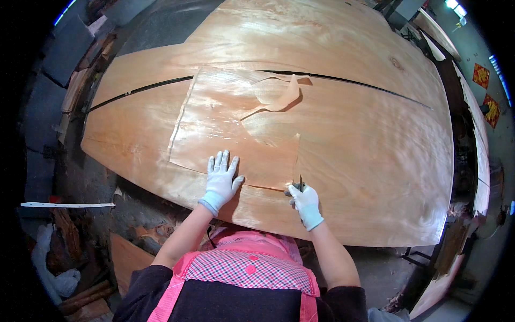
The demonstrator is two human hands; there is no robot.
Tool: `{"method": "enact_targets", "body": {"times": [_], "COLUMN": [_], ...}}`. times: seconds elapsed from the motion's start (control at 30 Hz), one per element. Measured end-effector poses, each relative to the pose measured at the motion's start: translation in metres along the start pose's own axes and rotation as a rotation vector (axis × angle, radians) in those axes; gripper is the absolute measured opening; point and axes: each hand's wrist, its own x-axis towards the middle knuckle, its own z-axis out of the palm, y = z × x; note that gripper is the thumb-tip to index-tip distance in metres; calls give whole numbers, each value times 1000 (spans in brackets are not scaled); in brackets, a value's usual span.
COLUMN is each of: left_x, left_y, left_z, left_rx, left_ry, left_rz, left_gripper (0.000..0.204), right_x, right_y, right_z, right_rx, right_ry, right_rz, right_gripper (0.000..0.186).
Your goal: The person uses a utility knife to trim and cut thin wood veneer sheets, applies adhesive strips to the edges, and moves large sheets of wood across a metal table in a workshop.
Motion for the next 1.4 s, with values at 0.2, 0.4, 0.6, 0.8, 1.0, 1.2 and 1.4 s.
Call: {"method": "enact_targets", "body": {"times": [0.2,0.4,0.6,0.8,1.0,1.2,1.4], "left_x": [7,22,17,21,23,24,25], "left_y": [0,6,-4,-1,12,15,9], "left_z": [-4,16,24,19,7,4,9], "left_rx": [-84,-18,-204,-7,-2,-4,-82], "left_ry": [105,167,283,104,133,108,132], "left_rz": [-154,-248,-304,-288,-340,-371,-428], "left_gripper": [66,62,61,55,67,74,97], "right_x": [-8,-10,8,16,-8,39,68], "right_y": [-21,-63,-54,-47,-57,-156,-161], "right_z": [-1,65,114,137,47,-60,-15], "right_rx": [-268,-309,-1048,-1083,-1488,-1914,-1367], "right_ry": [241,-361,-318,-382,-547,-734,-683], "right_rz": [-681,-126,-668,-712,-574,-933,-1350], "right_gripper": [31,45,62,67,72,69,66]}}
